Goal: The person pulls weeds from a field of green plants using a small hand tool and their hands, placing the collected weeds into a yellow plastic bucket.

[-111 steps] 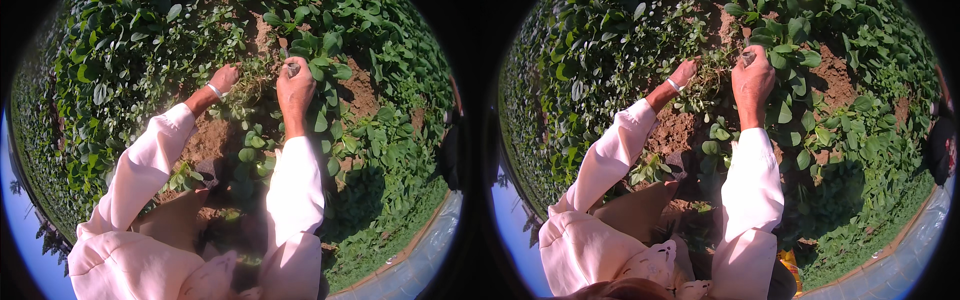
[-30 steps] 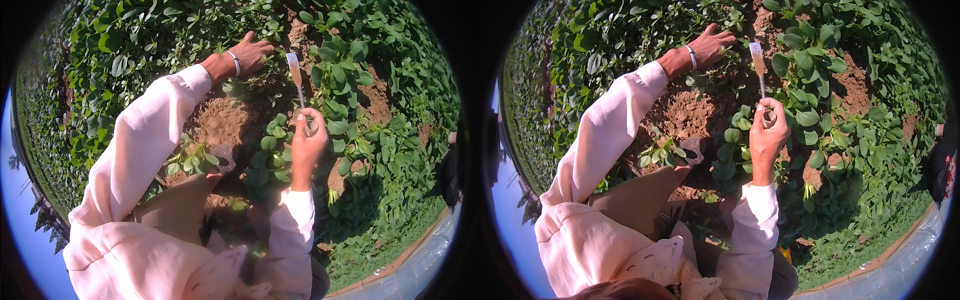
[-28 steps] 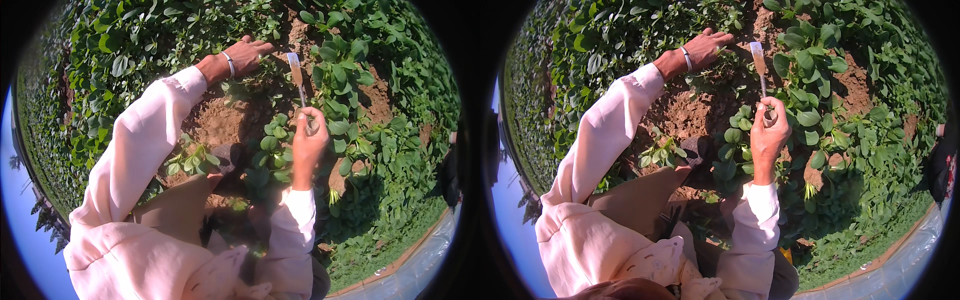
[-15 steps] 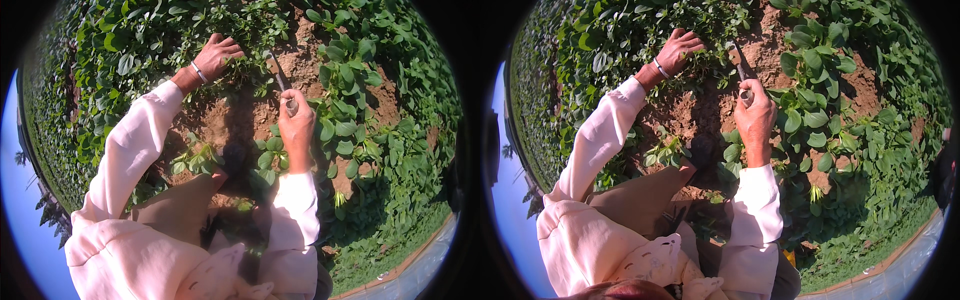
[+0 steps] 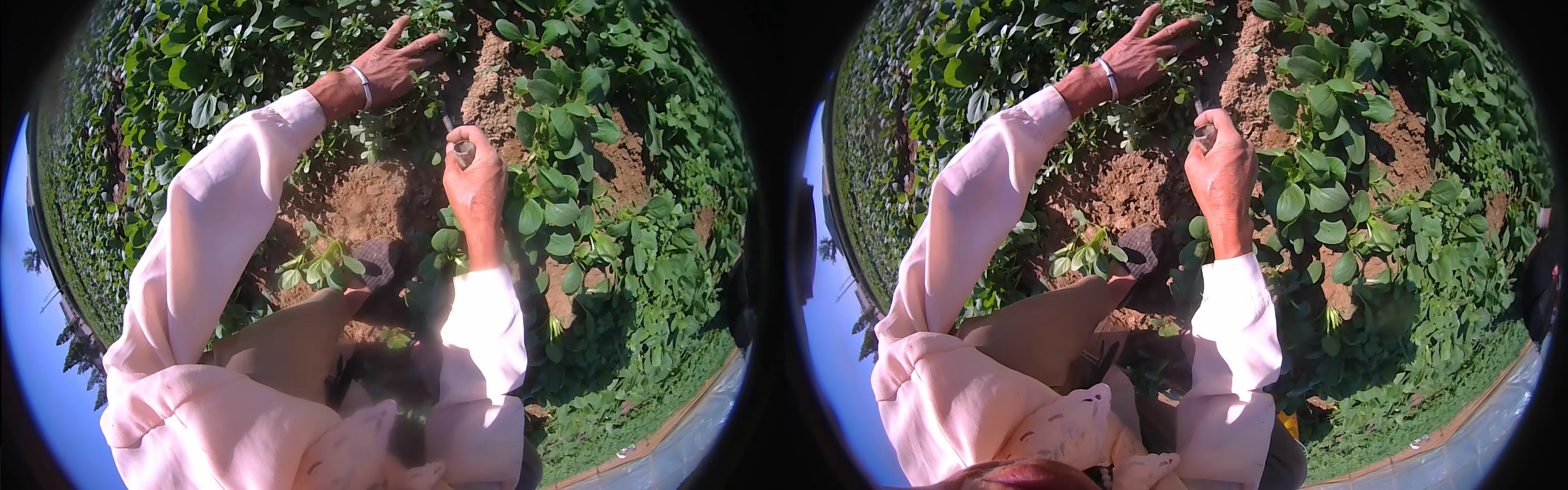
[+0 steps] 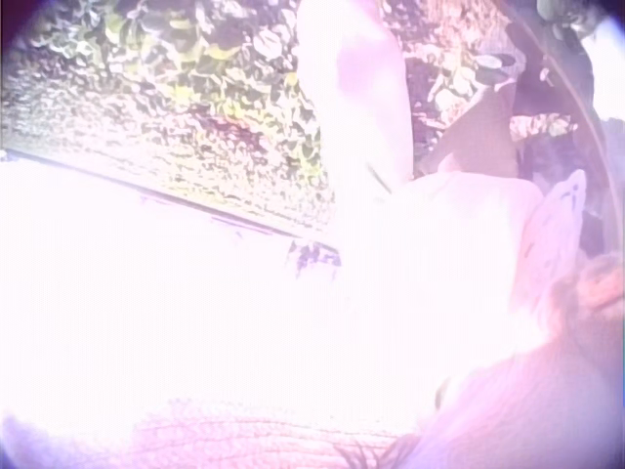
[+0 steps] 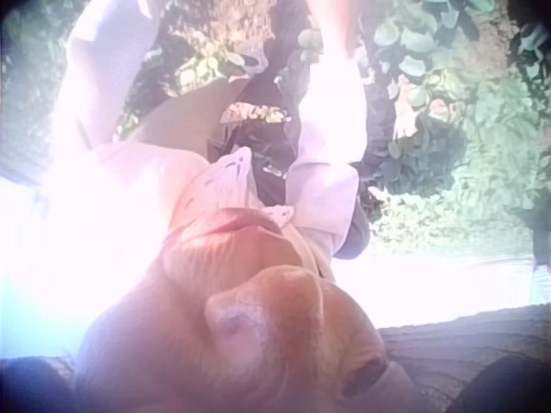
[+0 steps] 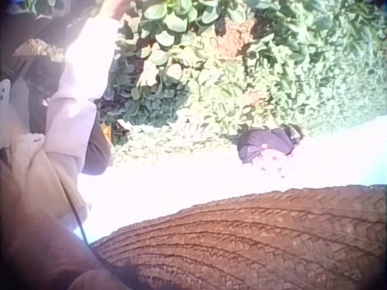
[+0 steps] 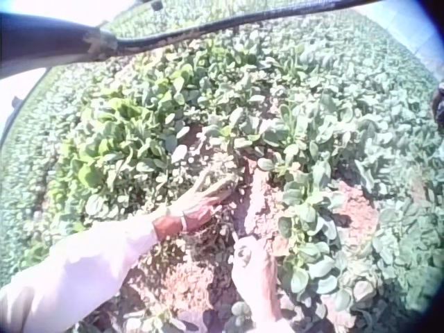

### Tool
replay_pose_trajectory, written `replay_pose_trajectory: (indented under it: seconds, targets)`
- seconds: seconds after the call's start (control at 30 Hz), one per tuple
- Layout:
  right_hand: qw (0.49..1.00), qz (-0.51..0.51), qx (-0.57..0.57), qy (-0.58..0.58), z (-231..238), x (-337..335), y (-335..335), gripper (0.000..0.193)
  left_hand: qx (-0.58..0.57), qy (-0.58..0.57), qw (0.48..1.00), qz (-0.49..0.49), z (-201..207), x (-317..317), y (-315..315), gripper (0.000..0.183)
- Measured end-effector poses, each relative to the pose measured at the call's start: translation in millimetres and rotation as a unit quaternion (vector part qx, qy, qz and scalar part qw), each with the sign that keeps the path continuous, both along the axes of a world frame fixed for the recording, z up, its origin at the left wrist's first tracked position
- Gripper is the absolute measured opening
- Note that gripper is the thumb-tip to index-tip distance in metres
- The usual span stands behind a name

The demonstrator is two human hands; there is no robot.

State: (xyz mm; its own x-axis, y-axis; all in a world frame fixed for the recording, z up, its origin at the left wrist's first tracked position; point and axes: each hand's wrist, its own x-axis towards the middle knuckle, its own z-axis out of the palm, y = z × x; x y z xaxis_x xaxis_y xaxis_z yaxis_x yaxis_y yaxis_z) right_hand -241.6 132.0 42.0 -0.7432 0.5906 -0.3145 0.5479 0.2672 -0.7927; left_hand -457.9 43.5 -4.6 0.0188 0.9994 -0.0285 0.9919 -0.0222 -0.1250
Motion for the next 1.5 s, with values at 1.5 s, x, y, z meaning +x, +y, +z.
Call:
replay_pose_trajectory:
  seconds: [1.5]
  targets:
    - [0.995, -0.073, 0.009, 0.067, 0, 17, 0, 0.009, -0.008, -0.064, 0.998, 0.007, -31, -33, 8, 0.038]
